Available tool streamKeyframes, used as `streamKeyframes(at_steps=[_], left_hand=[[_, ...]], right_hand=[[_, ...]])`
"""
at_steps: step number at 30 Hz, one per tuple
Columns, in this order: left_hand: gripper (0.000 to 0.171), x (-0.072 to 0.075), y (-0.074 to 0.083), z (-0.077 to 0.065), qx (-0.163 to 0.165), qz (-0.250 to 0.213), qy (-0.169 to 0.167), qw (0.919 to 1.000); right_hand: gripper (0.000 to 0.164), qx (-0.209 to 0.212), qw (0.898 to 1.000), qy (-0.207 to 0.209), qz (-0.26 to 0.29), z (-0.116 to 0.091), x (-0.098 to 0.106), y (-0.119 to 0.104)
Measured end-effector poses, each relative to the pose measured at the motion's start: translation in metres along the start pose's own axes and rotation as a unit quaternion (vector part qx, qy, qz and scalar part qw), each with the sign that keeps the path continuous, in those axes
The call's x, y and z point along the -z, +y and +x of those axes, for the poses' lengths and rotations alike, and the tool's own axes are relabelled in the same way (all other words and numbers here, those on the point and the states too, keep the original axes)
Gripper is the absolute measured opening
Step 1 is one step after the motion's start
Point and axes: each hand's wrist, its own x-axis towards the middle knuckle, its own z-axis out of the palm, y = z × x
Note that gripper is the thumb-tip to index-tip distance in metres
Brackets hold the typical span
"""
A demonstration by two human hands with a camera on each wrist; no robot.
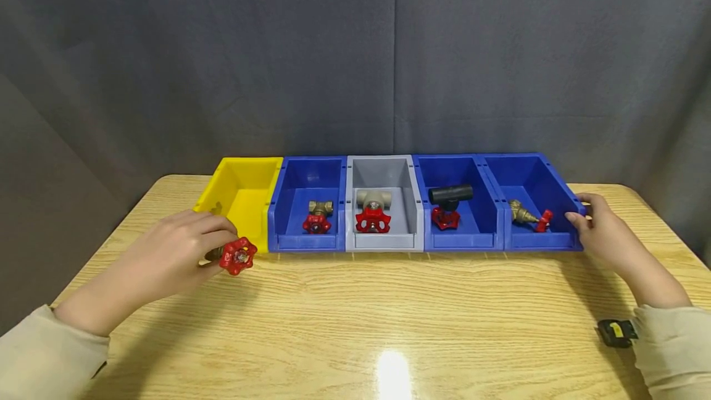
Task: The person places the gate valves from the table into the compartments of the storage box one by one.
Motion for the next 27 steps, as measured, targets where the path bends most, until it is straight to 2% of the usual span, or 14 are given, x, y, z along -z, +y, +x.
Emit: streamKeyframes(at_steps=[14,21,27], left_hand=[[0.036,-0.006,-0.017,0.004,0.034,-0.007,0.009,0.9994],[0.033,-0.009,-0.026,0.009,0.070,-0.012,-0.026,0.9972],[0.033,-0.011,-0.033,0.010,0.113,-0.006,-0.064,0.9915]], right_hand=[[0.048,0.001,1.000,0.003,0.000,0.001,-0.002,0.001],[0.049,0.001,1.000,-0.002,0.004,0.001,-0.002,0.000],[0.049,0.004,1.000,0.001,0.000,0.000,-0.001,0.001]])
